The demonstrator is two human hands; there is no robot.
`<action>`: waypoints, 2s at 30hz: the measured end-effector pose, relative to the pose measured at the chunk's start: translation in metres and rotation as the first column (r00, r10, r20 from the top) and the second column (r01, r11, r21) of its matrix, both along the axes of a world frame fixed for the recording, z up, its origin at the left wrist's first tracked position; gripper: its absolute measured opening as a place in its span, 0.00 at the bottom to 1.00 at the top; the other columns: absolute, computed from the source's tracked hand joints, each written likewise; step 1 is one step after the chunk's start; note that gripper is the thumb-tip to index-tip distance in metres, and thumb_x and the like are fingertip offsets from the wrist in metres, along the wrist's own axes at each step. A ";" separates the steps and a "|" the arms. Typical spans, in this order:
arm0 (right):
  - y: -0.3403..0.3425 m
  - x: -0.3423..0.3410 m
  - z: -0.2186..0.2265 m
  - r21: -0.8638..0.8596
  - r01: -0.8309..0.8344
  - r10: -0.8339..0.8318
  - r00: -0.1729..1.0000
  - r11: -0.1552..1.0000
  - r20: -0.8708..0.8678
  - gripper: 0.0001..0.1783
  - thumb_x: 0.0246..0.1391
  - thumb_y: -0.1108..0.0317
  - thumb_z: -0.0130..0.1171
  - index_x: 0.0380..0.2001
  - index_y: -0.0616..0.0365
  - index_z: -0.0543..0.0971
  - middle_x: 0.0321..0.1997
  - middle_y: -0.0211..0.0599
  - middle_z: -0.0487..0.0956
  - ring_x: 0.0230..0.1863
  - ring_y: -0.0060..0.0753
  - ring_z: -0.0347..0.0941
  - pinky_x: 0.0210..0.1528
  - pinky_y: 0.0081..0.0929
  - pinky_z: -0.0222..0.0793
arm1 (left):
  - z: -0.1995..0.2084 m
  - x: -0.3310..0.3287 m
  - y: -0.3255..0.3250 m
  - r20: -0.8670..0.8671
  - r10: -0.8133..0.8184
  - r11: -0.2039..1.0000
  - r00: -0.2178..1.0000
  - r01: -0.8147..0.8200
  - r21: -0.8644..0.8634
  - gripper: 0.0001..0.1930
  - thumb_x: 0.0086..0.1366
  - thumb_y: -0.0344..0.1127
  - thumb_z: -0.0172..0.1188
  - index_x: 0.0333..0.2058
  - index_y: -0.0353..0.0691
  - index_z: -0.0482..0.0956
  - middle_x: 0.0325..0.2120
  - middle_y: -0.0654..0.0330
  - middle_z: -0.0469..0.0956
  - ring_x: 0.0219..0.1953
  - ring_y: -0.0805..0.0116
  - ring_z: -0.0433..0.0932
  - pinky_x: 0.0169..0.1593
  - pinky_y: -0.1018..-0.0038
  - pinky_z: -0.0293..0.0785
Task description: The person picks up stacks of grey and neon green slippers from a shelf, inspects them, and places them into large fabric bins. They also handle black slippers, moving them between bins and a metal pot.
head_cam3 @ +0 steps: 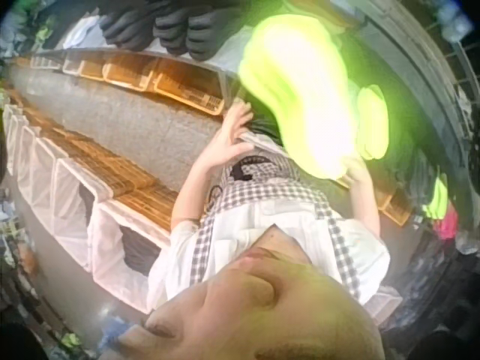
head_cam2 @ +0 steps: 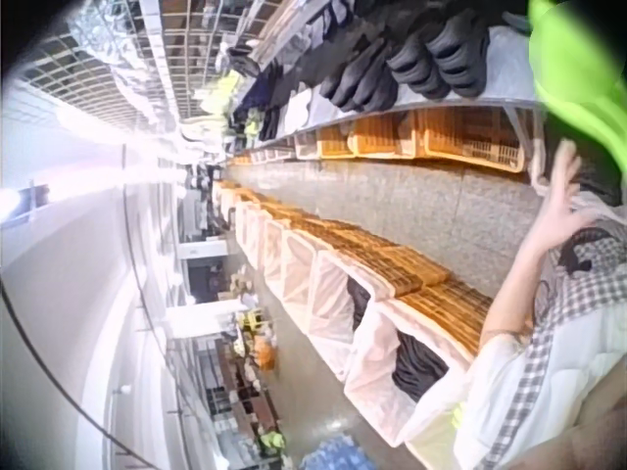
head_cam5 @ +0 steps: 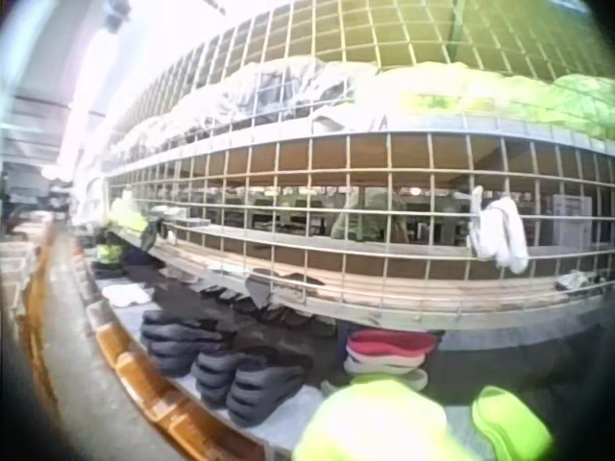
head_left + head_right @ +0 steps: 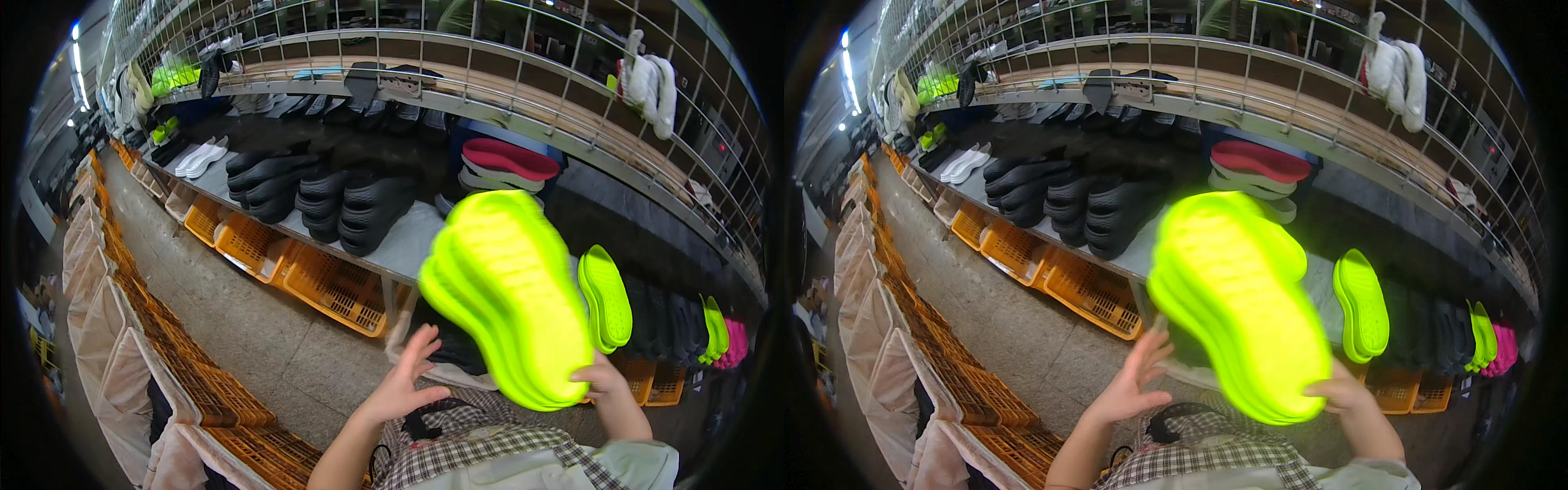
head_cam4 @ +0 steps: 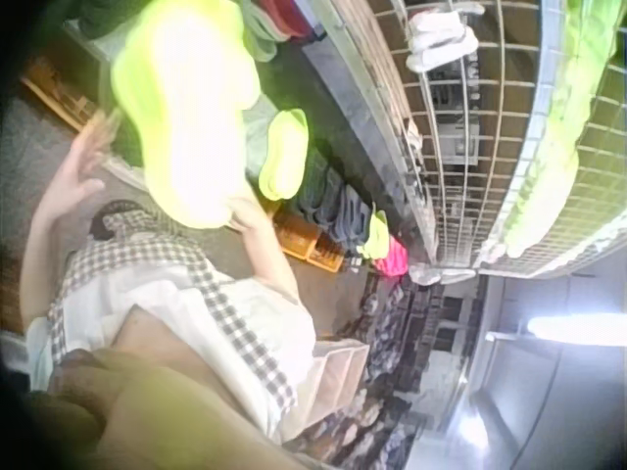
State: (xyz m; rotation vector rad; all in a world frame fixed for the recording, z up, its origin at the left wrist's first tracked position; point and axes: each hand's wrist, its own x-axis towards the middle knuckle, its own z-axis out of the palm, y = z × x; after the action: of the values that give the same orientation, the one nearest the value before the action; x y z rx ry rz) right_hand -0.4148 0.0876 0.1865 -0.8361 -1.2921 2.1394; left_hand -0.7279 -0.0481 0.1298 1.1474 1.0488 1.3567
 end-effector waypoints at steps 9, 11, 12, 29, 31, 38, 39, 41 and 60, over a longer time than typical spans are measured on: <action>-0.052 -0.160 -0.026 0.860 -0.492 0.217 0.861 0.131 0.460 0.69 0.27 0.46 0.76 0.65 0.65 0.44 0.60 0.62 0.49 0.60 0.64 0.55 0.61 0.41 0.56 | -0.018 -0.035 -0.020 0.769 0.382 0.834 0.512 -0.549 -0.049 0.30 0.69 0.55 0.40 0.61 0.41 0.57 0.57 0.56 0.64 0.58 0.58 0.64 0.60 0.59 0.62; -0.054 -0.175 -0.022 0.872 -0.468 0.373 0.842 0.146 0.390 0.72 0.27 0.47 0.76 0.65 0.66 0.39 0.63 0.63 0.47 0.64 0.63 0.50 0.65 0.40 0.51 | -0.027 -0.048 -0.033 0.817 0.276 0.846 0.507 -0.532 0.045 0.29 0.68 0.55 0.42 0.60 0.41 0.60 0.56 0.55 0.66 0.56 0.57 0.67 0.58 0.59 0.65; -0.057 -0.178 -0.020 0.846 -0.507 0.397 0.819 0.165 0.413 0.74 0.28 0.48 0.76 0.65 0.66 0.35 0.65 0.62 0.45 0.67 0.61 0.45 0.67 0.40 0.47 | -0.030 -0.051 -0.039 0.856 0.211 0.851 0.472 -0.519 0.077 0.29 0.68 0.54 0.43 0.59 0.40 0.61 0.56 0.55 0.67 0.55 0.57 0.69 0.57 0.60 0.67; -0.074 -0.211 -0.006 0.808 -0.550 0.580 0.735 0.209 0.350 0.61 0.33 0.60 0.72 0.66 0.63 0.44 0.65 0.55 0.48 0.68 0.53 0.45 0.67 0.38 0.46 | -0.039 -0.050 -0.078 0.944 0.141 0.853 0.300 -0.521 0.038 0.27 0.67 0.52 0.47 0.56 0.38 0.65 0.53 0.55 0.71 0.52 0.58 0.72 0.55 0.60 0.69; -0.074 -0.210 -0.009 0.813 -0.542 0.588 0.735 0.211 0.337 0.61 0.34 0.60 0.71 0.66 0.63 0.44 0.65 0.55 0.48 0.68 0.53 0.45 0.67 0.39 0.46 | -0.040 -0.049 -0.079 0.954 0.074 0.867 0.289 -0.492 0.081 0.27 0.67 0.52 0.47 0.56 0.38 0.65 0.53 0.54 0.70 0.52 0.57 0.72 0.56 0.60 0.69; -0.068 -0.206 -0.018 0.775 -0.606 0.621 0.682 0.182 0.388 0.62 0.35 0.59 0.70 0.66 0.61 0.40 0.67 0.56 0.44 0.70 0.53 0.40 0.68 0.40 0.42 | -0.039 -0.050 -0.086 0.950 0.164 0.819 0.266 -0.573 0.019 0.24 0.68 0.48 0.44 0.55 0.37 0.67 0.51 0.52 0.72 0.51 0.55 0.73 0.53 0.58 0.71; -0.068 -0.205 -0.018 0.768 -0.612 0.636 0.672 0.190 0.379 0.61 0.37 0.60 0.69 0.66 0.61 0.40 0.67 0.55 0.44 0.70 0.52 0.40 0.68 0.39 0.43 | -0.039 -0.050 -0.089 0.945 0.150 0.820 0.291 -0.571 0.045 0.25 0.68 0.49 0.44 0.56 0.37 0.65 0.53 0.52 0.70 0.53 0.55 0.71 0.56 0.58 0.68; -0.067 -0.205 -0.017 0.730 -0.648 0.660 0.649 0.219 0.379 0.58 0.40 0.60 0.67 0.66 0.61 0.40 0.67 0.53 0.45 0.70 0.49 0.41 0.68 0.38 0.43 | -0.039 -0.050 -0.090 0.929 0.154 0.814 0.336 -0.576 0.073 0.27 0.68 0.51 0.44 0.57 0.36 0.64 0.54 0.52 0.68 0.55 0.55 0.69 0.58 0.58 0.65; -0.084 -0.225 -0.018 0.109 -0.636 0.645 0.752 0.764 -0.137 0.47 0.45 0.74 0.57 0.65 0.59 0.44 0.64 0.49 0.54 0.67 0.42 0.49 0.66 0.34 0.50 | -0.050 -0.050 -0.090 0.916 0.228 0.845 0.329 -0.534 -0.018 0.26 0.69 0.49 0.42 0.58 0.36 0.62 0.55 0.52 0.67 0.55 0.55 0.68 0.58 0.58 0.66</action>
State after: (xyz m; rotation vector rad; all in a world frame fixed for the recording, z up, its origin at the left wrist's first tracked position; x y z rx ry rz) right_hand -0.6394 0.0031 0.1687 -0.1636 -1.7143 2.5957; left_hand -0.7781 -0.1382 0.0799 0.1385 0.2741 2.2116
